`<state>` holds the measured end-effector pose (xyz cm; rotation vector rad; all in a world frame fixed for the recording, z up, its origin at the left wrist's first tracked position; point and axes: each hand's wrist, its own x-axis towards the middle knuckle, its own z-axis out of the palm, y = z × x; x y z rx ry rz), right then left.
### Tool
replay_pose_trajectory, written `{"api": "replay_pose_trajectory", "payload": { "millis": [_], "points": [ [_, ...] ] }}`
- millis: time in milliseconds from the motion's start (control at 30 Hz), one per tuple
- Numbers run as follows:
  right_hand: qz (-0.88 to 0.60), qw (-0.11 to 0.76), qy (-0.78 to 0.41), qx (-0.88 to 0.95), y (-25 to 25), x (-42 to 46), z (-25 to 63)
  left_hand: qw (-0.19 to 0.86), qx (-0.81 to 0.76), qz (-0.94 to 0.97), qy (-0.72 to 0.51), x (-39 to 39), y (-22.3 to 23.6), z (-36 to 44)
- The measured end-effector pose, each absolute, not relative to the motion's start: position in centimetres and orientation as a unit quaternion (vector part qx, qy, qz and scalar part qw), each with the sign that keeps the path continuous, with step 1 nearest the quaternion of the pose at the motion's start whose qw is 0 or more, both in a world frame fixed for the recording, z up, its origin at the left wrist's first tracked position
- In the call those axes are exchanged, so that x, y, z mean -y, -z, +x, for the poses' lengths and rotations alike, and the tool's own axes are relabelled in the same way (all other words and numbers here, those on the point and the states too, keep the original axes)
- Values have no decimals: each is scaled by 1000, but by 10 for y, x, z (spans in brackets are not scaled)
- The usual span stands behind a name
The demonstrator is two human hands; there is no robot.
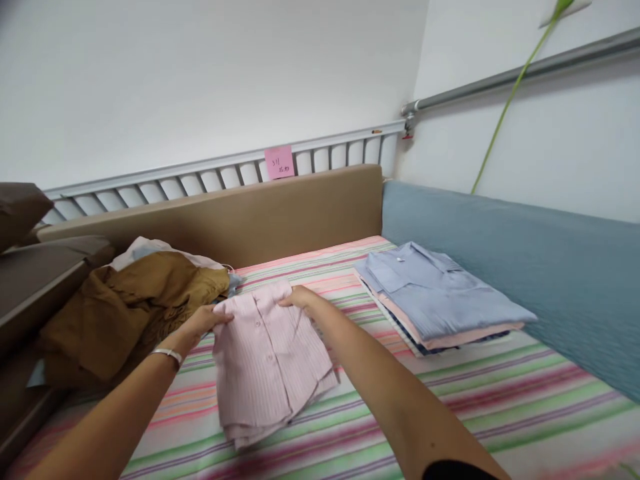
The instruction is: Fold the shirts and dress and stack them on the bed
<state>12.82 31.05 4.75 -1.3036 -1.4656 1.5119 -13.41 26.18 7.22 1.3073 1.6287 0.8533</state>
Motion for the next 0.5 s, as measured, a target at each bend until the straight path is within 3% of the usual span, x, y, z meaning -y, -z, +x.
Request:
{"api": "replay_pose_trajectory", "payload": {
  "millis": [300,400,500],
  "points": [
    [-454,463,-424,632,-150,-282,144,231,-556,655,-456,-233,-164,-112],
    [-444,474,-375,662,-127,-237,157,94,-525,747,-397,-191,-148,-104],
    [-372,444,-349,737,-64,-176,176,-23,-457,844,-280,-135,-89,-93]
  ]
}}
